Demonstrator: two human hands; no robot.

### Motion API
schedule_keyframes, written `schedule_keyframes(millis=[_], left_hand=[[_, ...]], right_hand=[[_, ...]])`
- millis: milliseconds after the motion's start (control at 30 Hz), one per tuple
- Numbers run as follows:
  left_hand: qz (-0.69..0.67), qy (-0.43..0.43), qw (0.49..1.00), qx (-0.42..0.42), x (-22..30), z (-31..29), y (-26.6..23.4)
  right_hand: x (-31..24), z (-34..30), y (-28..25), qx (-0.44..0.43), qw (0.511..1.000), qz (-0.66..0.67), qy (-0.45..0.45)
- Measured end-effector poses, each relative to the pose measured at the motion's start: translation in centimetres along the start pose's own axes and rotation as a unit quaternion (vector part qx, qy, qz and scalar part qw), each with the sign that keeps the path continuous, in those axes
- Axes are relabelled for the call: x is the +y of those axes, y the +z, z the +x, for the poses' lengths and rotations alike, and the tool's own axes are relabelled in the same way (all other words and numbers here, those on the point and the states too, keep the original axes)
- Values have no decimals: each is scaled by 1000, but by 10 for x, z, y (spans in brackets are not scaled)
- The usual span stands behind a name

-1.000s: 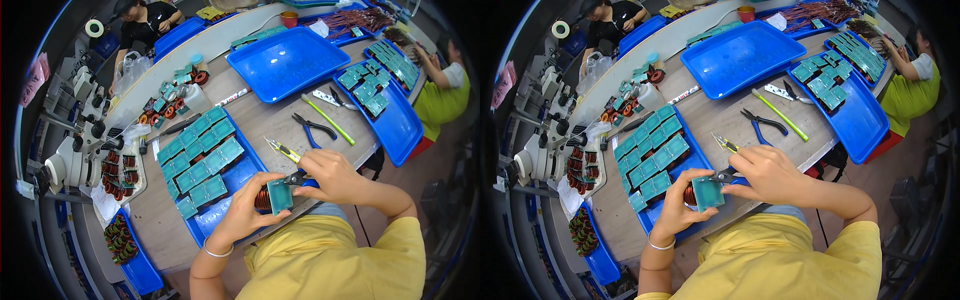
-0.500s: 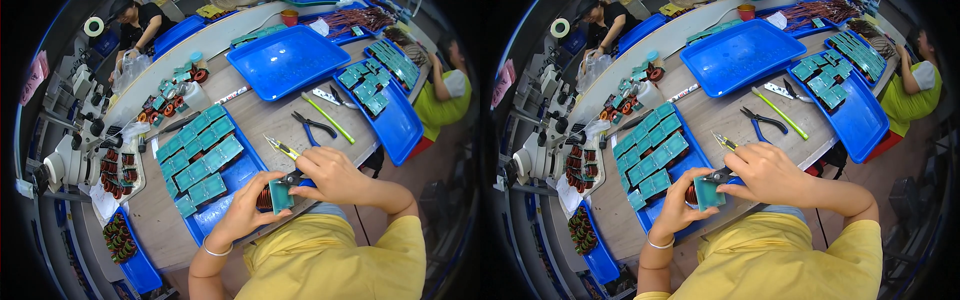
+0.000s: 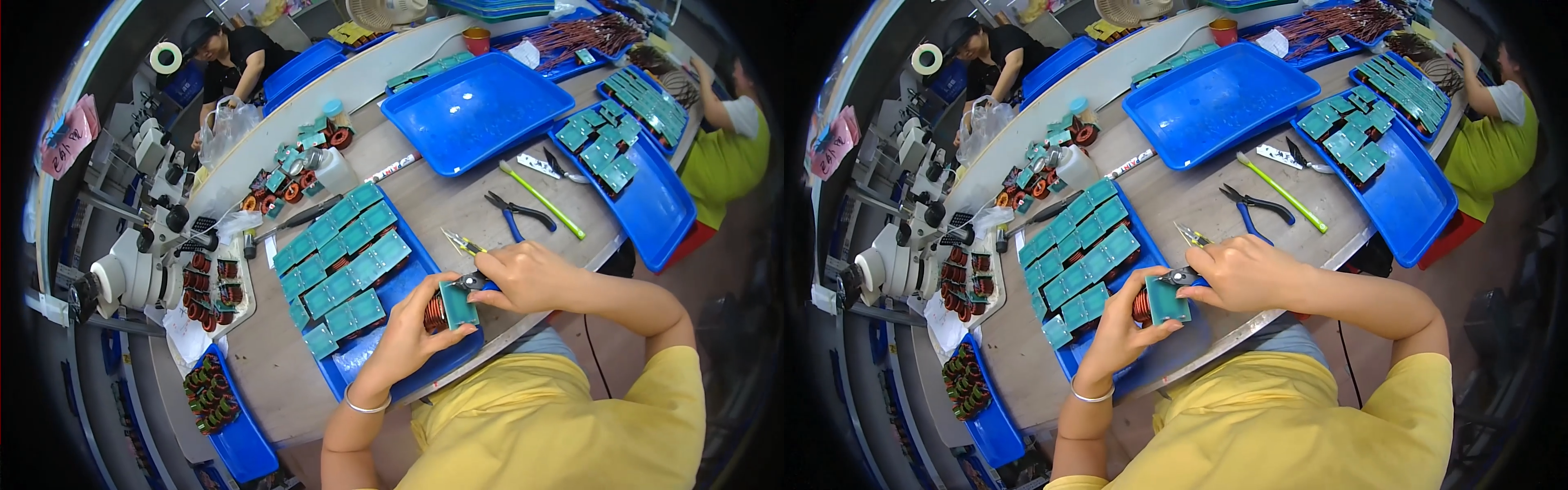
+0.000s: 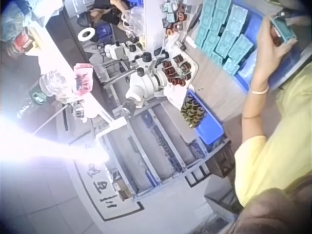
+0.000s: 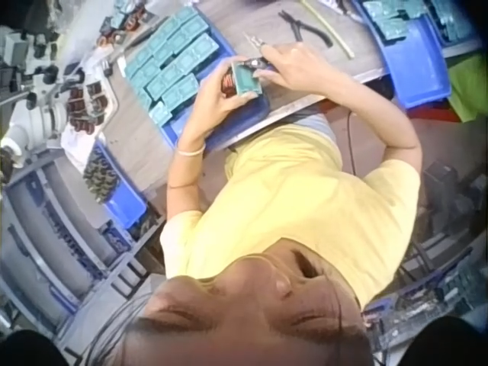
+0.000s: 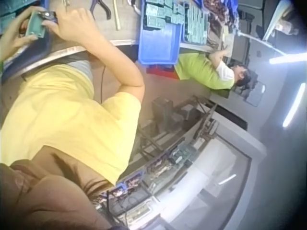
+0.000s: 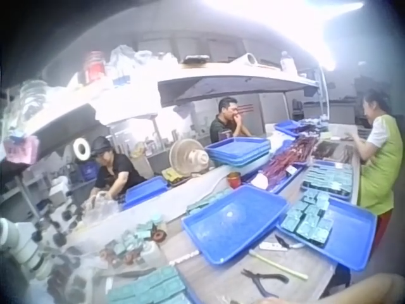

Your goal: Assembling electronic components onto circuit boards and trimming excess leads with wire cutters.

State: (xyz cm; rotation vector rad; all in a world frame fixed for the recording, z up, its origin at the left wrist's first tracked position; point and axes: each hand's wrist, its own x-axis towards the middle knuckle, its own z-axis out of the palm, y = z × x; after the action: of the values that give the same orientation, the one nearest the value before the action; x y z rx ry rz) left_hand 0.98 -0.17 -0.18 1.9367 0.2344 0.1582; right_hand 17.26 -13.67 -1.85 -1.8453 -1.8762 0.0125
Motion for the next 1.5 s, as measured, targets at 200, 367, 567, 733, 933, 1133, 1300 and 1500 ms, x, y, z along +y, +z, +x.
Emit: schedule_keyframes(millis=[200,367,567,733,933,1133,1300,1500], left_hand=[[-13,-36,999,27,-6,8,6],[-155,-9,987,44,-15,5,0],[-452,25,892,-14,-4,-2,-12],[-554,67,821,-123,-23,-4,-18],[-560,29,820,-116,-17,-1,-20],[-451,24,892,33,-6,1,-2],[-62,62,991,98,-11,-2,-4],[256,44,920,294,-45,-2,-59]], right_hand=[[26,8,19,13,999,-27,-31],[28,19,-3,-4,998,48,-28],[4,-8,-18,-8,988,89,127],[-15,3,-19,89,980,125,131],[-54,29,-23,137,905,367,166],[-69,35,-26,145,953,233,128],[-25,-6,-29,163,936,245,194],[90,-84,-75,431,823,-61,366]])
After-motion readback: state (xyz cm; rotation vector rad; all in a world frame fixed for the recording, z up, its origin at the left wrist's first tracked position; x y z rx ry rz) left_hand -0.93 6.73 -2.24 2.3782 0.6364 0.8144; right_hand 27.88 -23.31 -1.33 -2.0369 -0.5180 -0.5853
